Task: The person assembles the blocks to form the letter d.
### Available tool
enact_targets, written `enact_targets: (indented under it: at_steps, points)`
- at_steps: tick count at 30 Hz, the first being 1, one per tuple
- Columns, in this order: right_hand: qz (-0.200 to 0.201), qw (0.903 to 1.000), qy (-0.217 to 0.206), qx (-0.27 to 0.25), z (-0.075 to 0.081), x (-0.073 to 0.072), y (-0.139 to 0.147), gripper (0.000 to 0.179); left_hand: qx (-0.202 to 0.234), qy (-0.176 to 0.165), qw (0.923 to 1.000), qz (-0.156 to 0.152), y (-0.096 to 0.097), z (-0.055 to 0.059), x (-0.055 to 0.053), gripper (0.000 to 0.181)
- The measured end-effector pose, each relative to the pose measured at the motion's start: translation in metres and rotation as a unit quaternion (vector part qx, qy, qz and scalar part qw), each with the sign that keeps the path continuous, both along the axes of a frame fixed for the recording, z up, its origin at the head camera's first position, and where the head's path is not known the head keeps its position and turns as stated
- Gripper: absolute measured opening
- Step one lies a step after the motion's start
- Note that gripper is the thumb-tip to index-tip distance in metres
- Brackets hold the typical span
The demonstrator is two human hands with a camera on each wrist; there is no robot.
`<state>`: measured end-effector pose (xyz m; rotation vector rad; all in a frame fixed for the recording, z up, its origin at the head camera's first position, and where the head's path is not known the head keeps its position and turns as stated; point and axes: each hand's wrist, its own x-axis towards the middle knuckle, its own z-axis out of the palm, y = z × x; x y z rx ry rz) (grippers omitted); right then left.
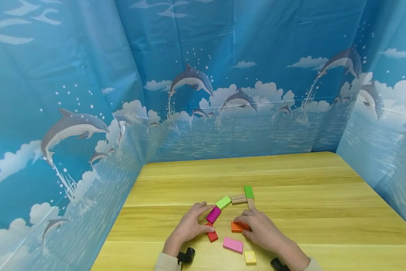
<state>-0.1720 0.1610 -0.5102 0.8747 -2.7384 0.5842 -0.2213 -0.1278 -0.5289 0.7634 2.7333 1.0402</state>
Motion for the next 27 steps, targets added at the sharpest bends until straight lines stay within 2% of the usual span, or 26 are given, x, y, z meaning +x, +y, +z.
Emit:
enact_targets:
  at_steps: [3, 5, 9, 13, 16, 19, 23, 27]
  points:
    - [0.0, 1.0, -0.005, 0.001, 0.0, 0.001, 0.0, 0.032, 0.007, 0.006, 1.0, -0.003, 0.003, 0.0, 0.001, 0.069]
    - [0.0, 1.0, -0.009, 0.002, -0.001, 0.001, 0.0, 0.032, 0.013, 0.015, 0.9997, -0.015, 0.007, 0.001, 0.004, 0.061]
    - [0.0, 0.9998, -0.018, 0.001, -0.003, 0.004, 0.001, 0.031, 0.032, 0.034, 0.9968, -0.065, 0.017, 0.006, 0.011, 0.04]
    - [0.002, 0.9998, -0.02, -0.001, -0.006, 0.006, 0.001, 0.03, 0.038, 0.045, 0.9918, -0.113, 0.024, 0.009, 0.021, 0.029]
    - [0.0, 0.9998, -0.018, -0.001, -0.008, 0.006, 0.001, 0.029, 0.016, 0.05, 0.9885, -0.141, 0.027, 0.009, 0.026, 0.028]
    - [-0.003, 0.9999, -0.012, 0.002, -0.007, 0.005, 0.001, 0.029, -0.02, 0.055, 0.9857, -0.158, 0.03, 0.008, 0.029, 0.029]
    - [-0.003, 1.0, 0.004, 0.004, -0.003, 0.001, 0.001, 0.03, -0.066, 0.08, 0.9817, -0.16, 0.035, 0.009, 0.029, 0.03]
    - [-0.004, 0.9999, 0.011, 0.003, 0.0, -0.001, 0.001, 0.03, -0.091, 0.101, 0.9781, -0.158, 0.038, 0.01, 0.028, 0.027]
